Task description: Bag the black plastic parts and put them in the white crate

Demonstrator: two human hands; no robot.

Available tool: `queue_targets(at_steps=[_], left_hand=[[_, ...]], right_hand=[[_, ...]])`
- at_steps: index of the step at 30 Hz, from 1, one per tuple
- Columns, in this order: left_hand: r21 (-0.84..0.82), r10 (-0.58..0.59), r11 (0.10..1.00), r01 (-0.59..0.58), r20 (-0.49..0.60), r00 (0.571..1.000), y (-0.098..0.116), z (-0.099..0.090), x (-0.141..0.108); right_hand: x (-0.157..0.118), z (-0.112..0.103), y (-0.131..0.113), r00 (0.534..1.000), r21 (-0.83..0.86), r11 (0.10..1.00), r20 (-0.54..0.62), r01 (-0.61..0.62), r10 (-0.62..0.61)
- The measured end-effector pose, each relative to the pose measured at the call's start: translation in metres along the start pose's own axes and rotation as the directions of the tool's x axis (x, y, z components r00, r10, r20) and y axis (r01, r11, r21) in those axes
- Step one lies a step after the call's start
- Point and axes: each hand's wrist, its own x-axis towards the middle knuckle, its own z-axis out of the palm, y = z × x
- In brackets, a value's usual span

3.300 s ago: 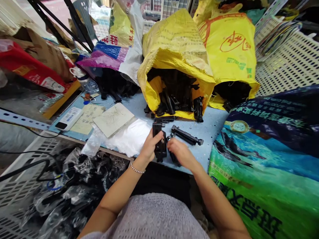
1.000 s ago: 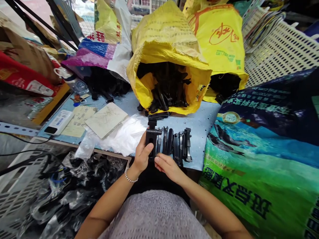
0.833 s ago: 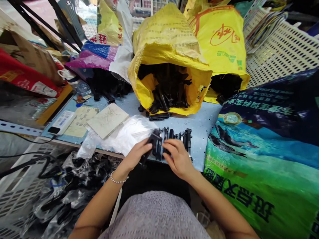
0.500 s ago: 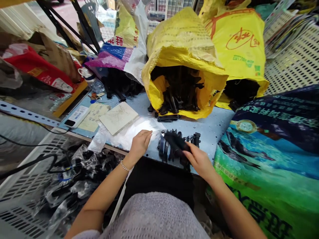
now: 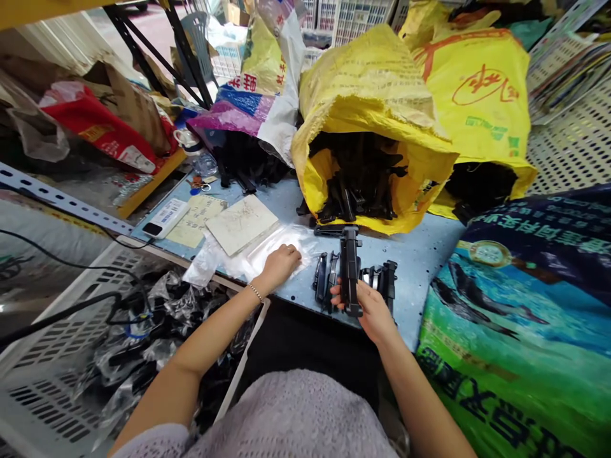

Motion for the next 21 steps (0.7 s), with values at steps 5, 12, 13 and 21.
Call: queue_targets(at_steps=[5,12,13,21], left_hand=[[-0.294,-0.125,0.950,0.102,-0.062,0.990,-0.008,-0.018,0.014],[-0.611,-0.158,0.779,0.144,0.032,0.987,0.013,-0.013,-0.007],[-0.609,-0.184,0.779,0.149,0.005,0.983,0.015,-0.012,-0.012],[-0.020,0.228,0.970,-0.241,-0.262,0.938,0.014,-0.030,-0.038]], right_hand=[[0.005,0.018,-0.001,0.999,0.023,0.999,0.046,-0.025,0.023],[0.049,0.063,0.011,0.998,0.146,0.989,0.068,-0.020,0.011],[0.054,0.065,0.012,0.999,0.153,0.988,0.053,-0.009,0.001],[0.057,0.045,0.019,0.995,0.157,0.987,-0.102,0.034,-0.018]])
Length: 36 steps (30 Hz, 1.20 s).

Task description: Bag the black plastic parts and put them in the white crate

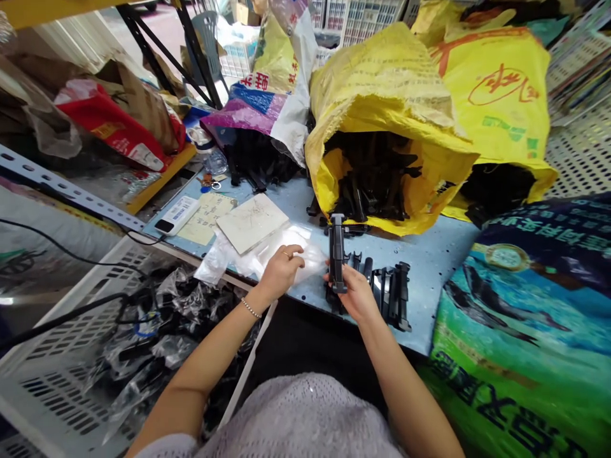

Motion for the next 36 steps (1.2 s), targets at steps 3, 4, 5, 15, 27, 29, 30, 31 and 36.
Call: queue_targets(at_steps=[3,4,5,15,27,29,30,31,36], left_hand=[[0.061,0.024,0.998,-0.026,0.023,0.999,0.000,-0.001,0.001],[0.047,0.011,0.999,-0.012,0.027,1.000,0.000,0.000,0.001],[0.027,-0.005,1.000,0.004,0.039,0.999,0.001,0.000,0.002],[-0.229,-0.047,0.968,0.105,0.243,0.969,0.028,-0.027,-0.011],[-0.145,-0.155,0.953,0.268,0.528,0.835,0.084,-0.118,-0.122],[-0.084,-0.273,0.900,0.429,0.658,0.701,0.062,-0.155,-0.142],[-0.037,-0.333,0.868,0.495,0.698,0.634,0.043,-0.170,-0.151],[0.029,-0.413,0.831,0.556,0.700,0.582,0.018,-0.182,-0.160],[0.511,-0.830,0.548,0.663,0.228,0.509,-0.125,-0.213,-0.176]], right_hand=[[-0.013,-0.005,-0.007,0.993,-0.111,0.992,-0.086,0.068,-0.078],[-0.021,-0.007,-0.010,0.993,-0.152,0.985,-0.076,0.081,-0.094],[-0.030,-0.009,-0.014,0.997,-0.185,0.980,-0.027,0.071,-0.078],[-0.044,-0.004,0.018,0.804,-0.068,0.910,0.445,-0.409,0.395],[-0.073,0.040,-0.004,0.669,-0.642,0.462,0.732,0.612,0.131],[-0.055,0.021,-0.018,0.687,-0.672,0.232,0.726,0.703,0.020],[-0.041,0.011,-0.025,0.717,-0.715,0.061,0.693,0.697,-0.075],[-0.025,0.001,-0.031,0.727,-0.740,-0.104,0.673,0.665,-0.137],[0.042,-0.018,-0.048,0.639,-0.563,-0.456,0.769,0.689,0.016]])
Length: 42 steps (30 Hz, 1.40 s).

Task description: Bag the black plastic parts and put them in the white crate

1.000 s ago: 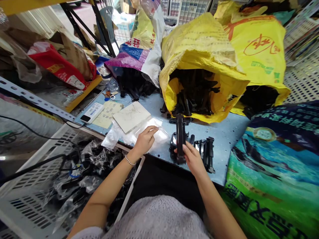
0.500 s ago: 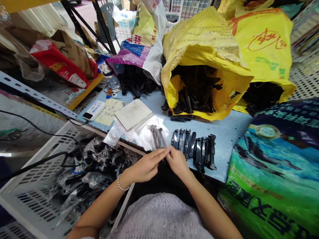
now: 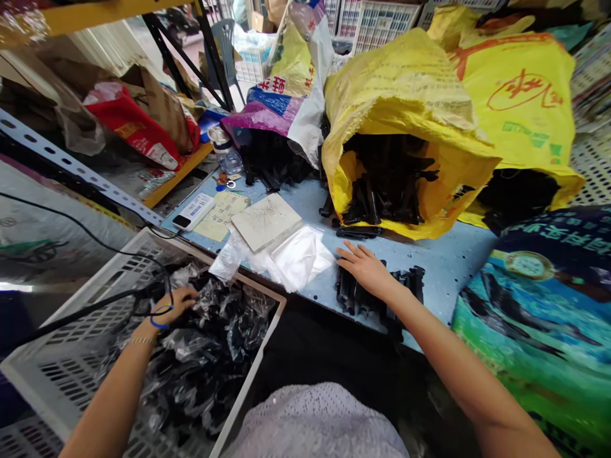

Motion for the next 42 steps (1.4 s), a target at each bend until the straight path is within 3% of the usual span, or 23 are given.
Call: queue_targets(at_steps=[3,5,7,10,11,12,13,15,16,18,22,27,29,33,35,37,39,42], left_hand=[[0.090,-0.129,0.986,0.143,-0.144,0.981,-0.024,-0.009,0.040],[0.087,-0.141,0.984,0.154,-0.137,0.981,-0.021,-0.012,0.051],[0.081,-0.126,0.988,0.132,-0.077,0.989,-0.001,-0.006,0.050],[-0.061,0.064,0.997,-0.056,0.140,0.988,0.065,0.019,0.032],[-0.202,0.221,0.963,-0.180,0.201,0.954,0.096,0.030,0.024],[-0.353,0.401,0.881,-0.315,0.201,0.894,0.130,0.043,0.016],[-0.417,0.505,0.799,-0.434,0.074,0.860,0.164,0.055,0.010],[-0.343,0.456,0.761,-0.550,-0.319,0.831,0.226,0.078,0.008],[-0.306,0.420,0.766,-0.566,-0.427,0.801,0.250,0.087,0.012],[-0.318,0.358,0.767,-0.557,-0.508,0.783,0.279,0.100,0.025],[-0.520,0.274,0.699,-0.490,-0.439,0.856,0.282,0.106,0.049],[-0.683,0.214,0.590,-0.430,-0.382,0.899,0.273,0.103,0.048],[-0.654,0.265,0.602,-0.458,-0.377,0.887,0.276,0.105,0.041],[-0.348,0.455,0.717,-0.604,-0.424,0.783,0.283,0.111,0.032],[-0.336,0.442,0.718,-0.610,-0.456,0.772,0.283,0.111,0.036],[-0.457,0.354,0.690,-0.562,-0.465,0.812,0.282,0.108,0.044],[-0.590,0.288,0.641,-0.491,-0.408,0.866,0.282,0.103,0.051],[-0.684,0.311,0.598,-0.418,-0.283,0.907,0.280,0.091,0.056]], right_hand=[[-0.001,-0.006,0.009,0.999,0.027,1.000,0.041,-0.010,0.008],[-0.014,-0.012,0.009,0.986,0.101,0.981,0.028,-0.165,0.163],[-0.030,-0.014,0.006,0.938,0.257,0.906,0.013,-0.338,0.346],[-0.045,-0.006,-0.009,0.831,0.613,0.631,0.078,-0.475,0.550],[-0.045,-0.001,-0.016,0.796,0.727,0.486,0.136,-0.485,0.590],[-0.042,0.004,-0.025,0.764,0.817,0.325,0.201,-0.476,0.613],[-0.038,0.010,-0.034,0.740,0.878,0.167,0.261,-0.449,0.620],[-0.026,0.019,-0.050,0.719,0.926,-0.081,0.338,-0.368,0.607],[-0.019,0.021,-0.057,0.718,0.931,-0.160,0.356,-0.329,0.598],[-0.008,0.023,-0.068,0.724,0.925,-0.267,0.378,-0.270,0.576],[0.007,0.021,-0.075,0.751,0.877,-0.422,0.434,-0.228,0.497],[0.022,0.033,-0.075,0.764,0.826,-0.541,0.451,-0.161,0.461],[0.022,0.037,-0.073,0.756,0.804,-0.576,0.467,-0.147,0.459],[0.016,0.038,-0.068,0.741,0.785,-0.610,0.475,-0.112,0.476],[0.013,0.035,-0.068,0.741,0.774,-0.624,0.480,-0.107,0.469],[0.011,0.033,-0.069,0.753,0.765,-0.633,0.483,-0.116,0.447],[0.014,0.034,-0.072,0.776,0.761,-0.636,0.475,-0.127,0.414],[0.024,0.039,-0.073,0.806,0.770,-0.621,0.458,-0.149,0.375]])
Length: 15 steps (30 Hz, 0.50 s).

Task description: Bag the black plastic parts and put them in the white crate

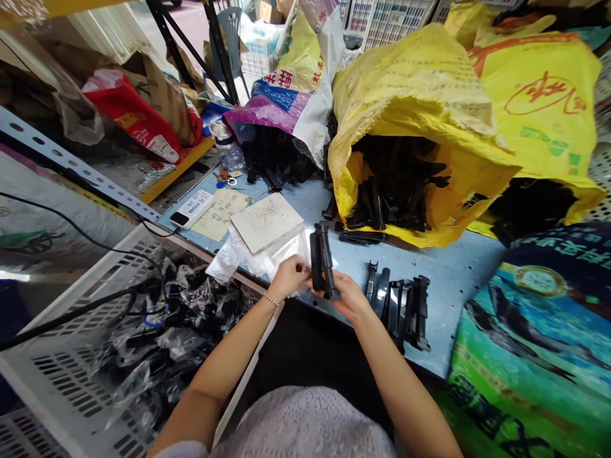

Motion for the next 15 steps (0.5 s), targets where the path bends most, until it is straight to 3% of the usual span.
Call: queue_targets(at_steps=[3,5,7,9,12,13,15], left_hand=[[-0.130,0.049,0.990,-0.050,-0.015,0.999,0.008,-0.019,0.000],[-0.118,0.191,0.972,-0.201,-0.095,0.977,0.012,-0.034,-0.001],[0.108,0.389,0.920,-0.378,-0.109,0.915,0.014,-0.045,-0.002],[0.370,0.521,0.798,-0.475,-0.029,0.853,0.012,-0.047,-0.001],[0.514,0.546,0.699,-0.497,0.067,0.835,0.009,-0.040,0.000],[0.513,0.529,0.705,-0.490,0.079,0.845,0.009,-0.037,0.000],[0.470,0.473,0.757,-0.454,0.085,0.877,0.012,-0.033,-0.003]], right_hand=[[0.011,-0.002,-0.001,0.999,-0.002,1.000,-0.040,0.005,-0.005],[0.014,-0.008,-0.004,0.997,0.011,1.000,-0.076,0.015,-0.014],[0.013,-0.012,-0.006,0.995,-0.005,0.999,-0.099,0.032,-0.033],[0.005,-0.015,-0.007,0.986,-0.080,0.994,-0.143,0.079,-0.090],[-0.018,-0.013,-0.007,0.965,-0.243,0.958,-0.172,0.153,-0.198],[-0.027,-0.012,-0.006,0.975,-0.273,0.952,-0.135,0.137,-0.179],[-0.042,-0.011,-0.003,1.000,-0.269,0.963,-0.016,0.016,-0.021]])
